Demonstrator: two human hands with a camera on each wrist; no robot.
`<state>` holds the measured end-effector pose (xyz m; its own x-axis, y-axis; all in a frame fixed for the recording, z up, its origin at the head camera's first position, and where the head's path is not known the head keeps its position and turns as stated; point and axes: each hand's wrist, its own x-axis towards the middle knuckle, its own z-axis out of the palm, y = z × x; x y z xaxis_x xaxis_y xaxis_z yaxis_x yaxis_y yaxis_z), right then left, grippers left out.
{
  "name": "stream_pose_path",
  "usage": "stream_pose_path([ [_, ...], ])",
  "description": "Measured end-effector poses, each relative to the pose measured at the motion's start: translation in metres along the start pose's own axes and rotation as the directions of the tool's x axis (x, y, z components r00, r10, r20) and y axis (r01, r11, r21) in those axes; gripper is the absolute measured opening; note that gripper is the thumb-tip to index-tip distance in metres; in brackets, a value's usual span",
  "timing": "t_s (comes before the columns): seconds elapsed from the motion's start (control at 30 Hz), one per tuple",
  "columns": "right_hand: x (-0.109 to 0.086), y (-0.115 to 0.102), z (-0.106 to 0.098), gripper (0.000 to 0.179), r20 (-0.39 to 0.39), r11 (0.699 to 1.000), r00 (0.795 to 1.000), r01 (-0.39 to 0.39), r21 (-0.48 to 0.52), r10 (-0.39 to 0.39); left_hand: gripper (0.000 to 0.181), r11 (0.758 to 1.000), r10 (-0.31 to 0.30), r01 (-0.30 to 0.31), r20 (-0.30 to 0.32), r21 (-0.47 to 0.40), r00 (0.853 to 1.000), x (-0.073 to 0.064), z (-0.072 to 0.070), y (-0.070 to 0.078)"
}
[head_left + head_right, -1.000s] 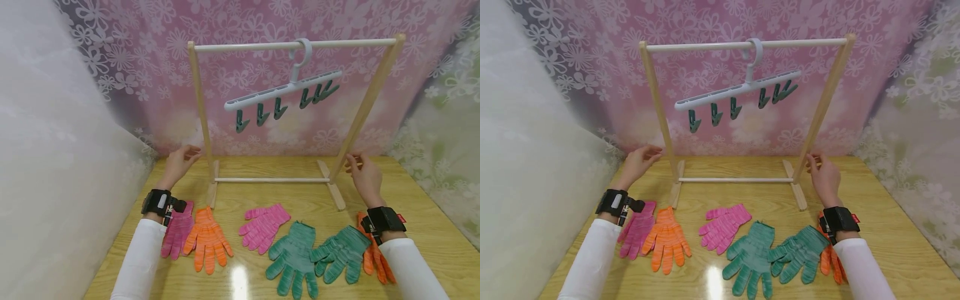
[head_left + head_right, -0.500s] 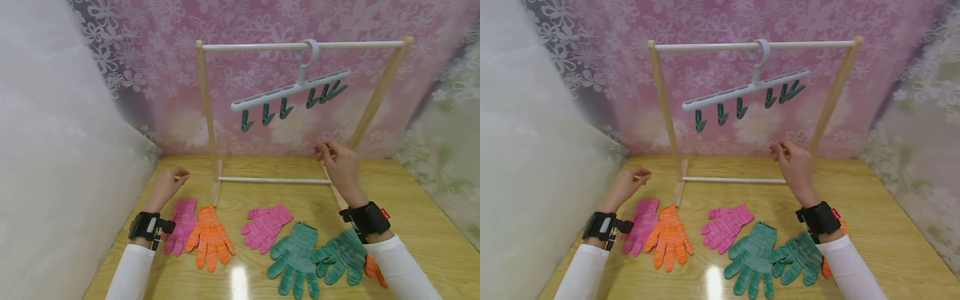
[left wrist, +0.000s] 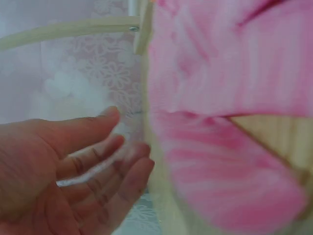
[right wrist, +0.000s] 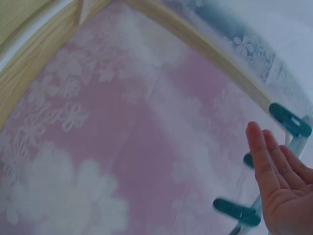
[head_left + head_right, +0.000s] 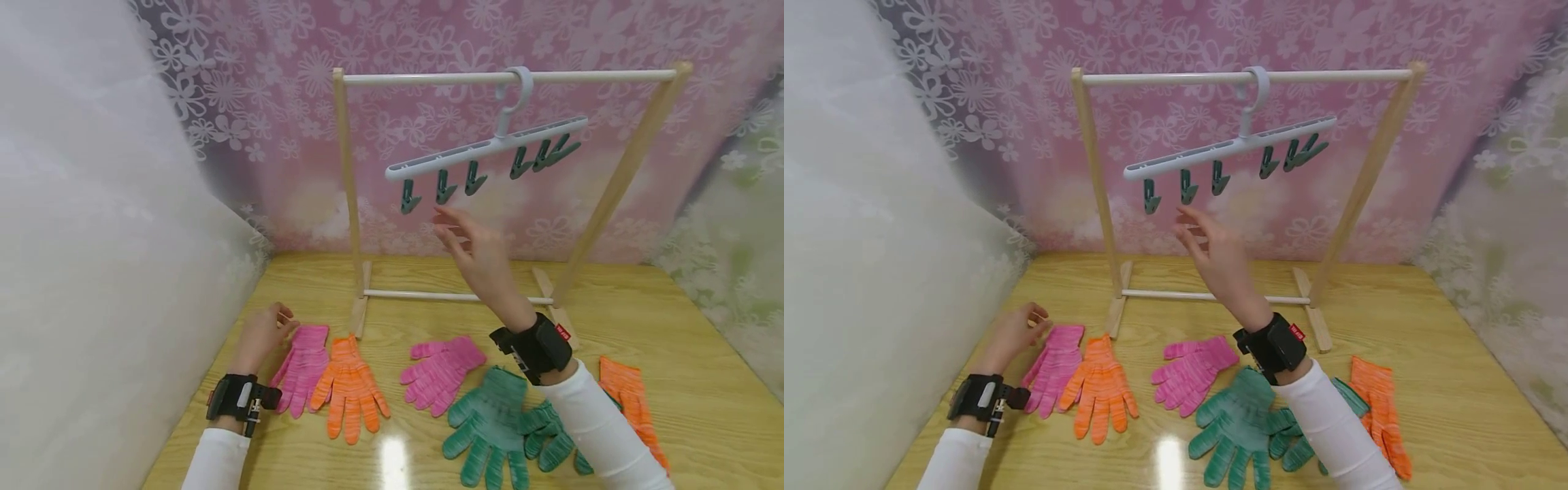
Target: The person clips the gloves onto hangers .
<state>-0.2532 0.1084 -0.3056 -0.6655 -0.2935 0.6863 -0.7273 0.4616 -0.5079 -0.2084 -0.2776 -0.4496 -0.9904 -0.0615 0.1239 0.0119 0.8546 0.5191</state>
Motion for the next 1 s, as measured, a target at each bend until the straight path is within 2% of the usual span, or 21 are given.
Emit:
stream_pose_path([
  [0.13, 0.012, -0.009, 0.015, 0.052, 0.041, 0.994, 0.996, -0.079, 0.076, 0.076, 0.028, 0.997, -0.052, 0.050, 0.016, 0.066, 0.999, -0.005, 0.006, -0.002],
  [0.23, 0.021, -0.013, 0.023, 0.055, 0.033, 0.988, 0.994, -0.108, 0.107, 0.105, 0.032, 0.994, -0.069, 0.065, 0.037, 0.087, 0.997, -0.008, 0.010, -0.004],
  [0.47, 0.033, -0.017, 0.032, 0.056, -0.002, 0.975, 0.994, -0.108, 0.196, 0.110, 0.039, 0.996, -0.067, 0.063, 0.080, 0.057, 0.995, -0.008, 0.017, -0.004],
  [0.63, 0.039, -0.024, 0.033, 0.065, -0.005, 0.963, 0.994, -0.102, 0.250, 0.107, 0.038, 0.991, -0.097, 0.088, 0.083, 0.096, 0.992, -0.006, 0.020, -0.003],
  [0.77, 0.042, -0.029, 0.033, 0.054, -0.013, 0.957, 0.991, -0.124, 0.263, 0.132, 0.035, 0.986, -0.130, 0.118, 0.099, 0.121, 0.987, -0.005, 0.021, -0.001],
  [0.87, 0.043, -0.032, 0.032, 0.043, -0.014, 0.934, 0.986, -0.153, 0.324, 0.167, 0.032, 0.986, -0.125, 0.113, 0.091, 0.124, 0.988, -0.004, 0.021, -0.001],
  [1.0, 0.044, -0.033, 0.031, 0.042, -0.001, 0.884, 0.981, -0.173, 0.434, 0.193, 0.031, 0.987, -0.109, 0.098, 0.084, 0.125, 0.991, -0.004, 0.022, -0.001],
])
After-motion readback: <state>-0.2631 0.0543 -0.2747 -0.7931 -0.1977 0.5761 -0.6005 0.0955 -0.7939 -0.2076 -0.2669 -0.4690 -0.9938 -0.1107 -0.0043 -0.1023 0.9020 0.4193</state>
